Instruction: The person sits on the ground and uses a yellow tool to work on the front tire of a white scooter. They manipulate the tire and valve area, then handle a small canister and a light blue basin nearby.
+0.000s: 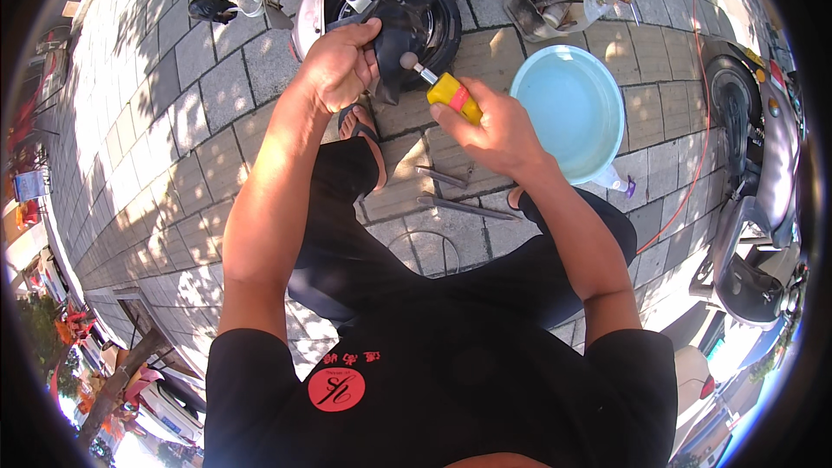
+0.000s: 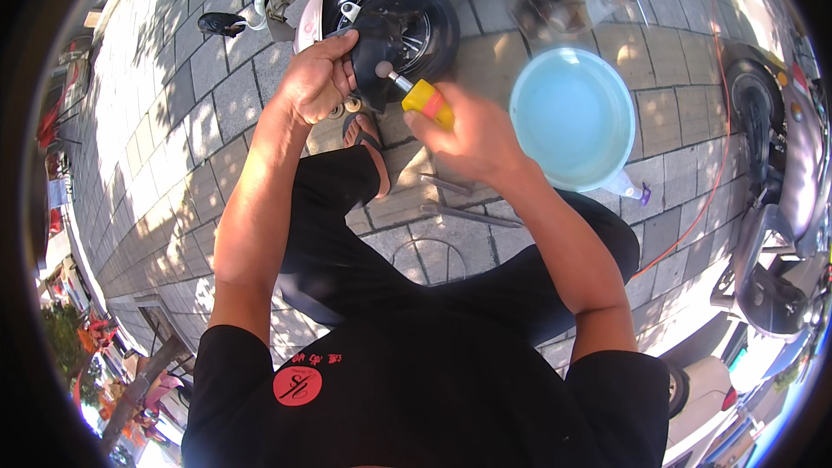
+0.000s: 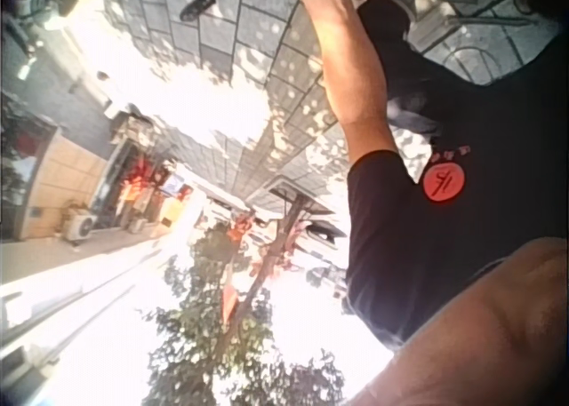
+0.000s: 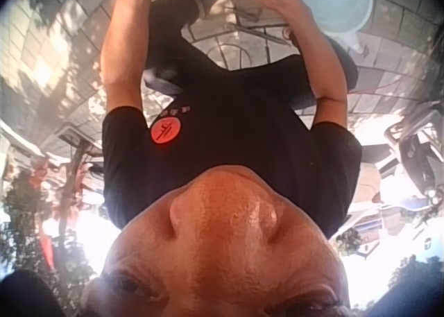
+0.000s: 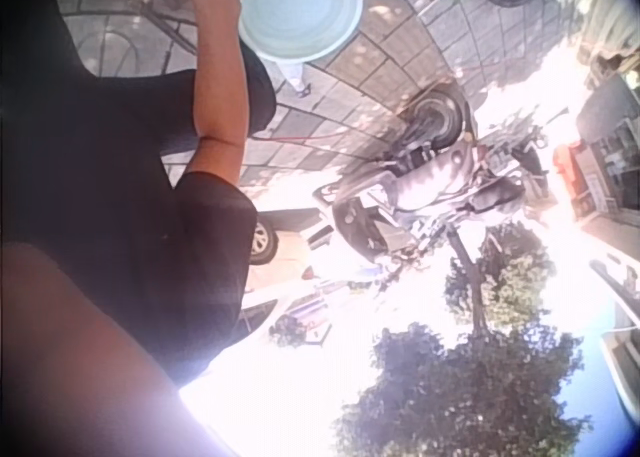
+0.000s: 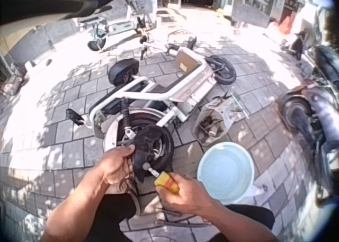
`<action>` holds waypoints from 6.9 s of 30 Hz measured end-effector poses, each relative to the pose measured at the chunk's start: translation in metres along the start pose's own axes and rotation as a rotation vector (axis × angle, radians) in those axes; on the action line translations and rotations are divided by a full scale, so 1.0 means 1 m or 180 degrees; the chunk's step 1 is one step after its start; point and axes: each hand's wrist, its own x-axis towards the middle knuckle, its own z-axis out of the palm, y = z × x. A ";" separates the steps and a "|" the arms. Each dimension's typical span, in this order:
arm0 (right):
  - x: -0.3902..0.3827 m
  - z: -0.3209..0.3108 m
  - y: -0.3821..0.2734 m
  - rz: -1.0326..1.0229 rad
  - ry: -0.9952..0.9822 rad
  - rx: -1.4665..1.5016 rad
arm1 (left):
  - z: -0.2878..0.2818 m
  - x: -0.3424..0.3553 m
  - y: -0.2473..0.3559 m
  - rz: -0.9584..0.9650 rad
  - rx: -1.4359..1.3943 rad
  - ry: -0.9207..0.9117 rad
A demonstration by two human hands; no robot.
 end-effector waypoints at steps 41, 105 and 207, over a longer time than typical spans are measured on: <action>0.000 0.003 -0.010 -0.0100 -0.0084 -0.0080 | -0.014 0.004 -0.005 -0.0034 -0.0173 -0.0277; 0.010 0.000 -0.008 0.0074 0.0037 -0.0029 | -0.005 0.002 -0.006 -0.0244 -0.0189 -0.0308; -0.006 0.006 0.003 -0.0143 0.0302 -0.0105 | -0.012 0.006 -0.002 0.0074 -0.0110 -0.0101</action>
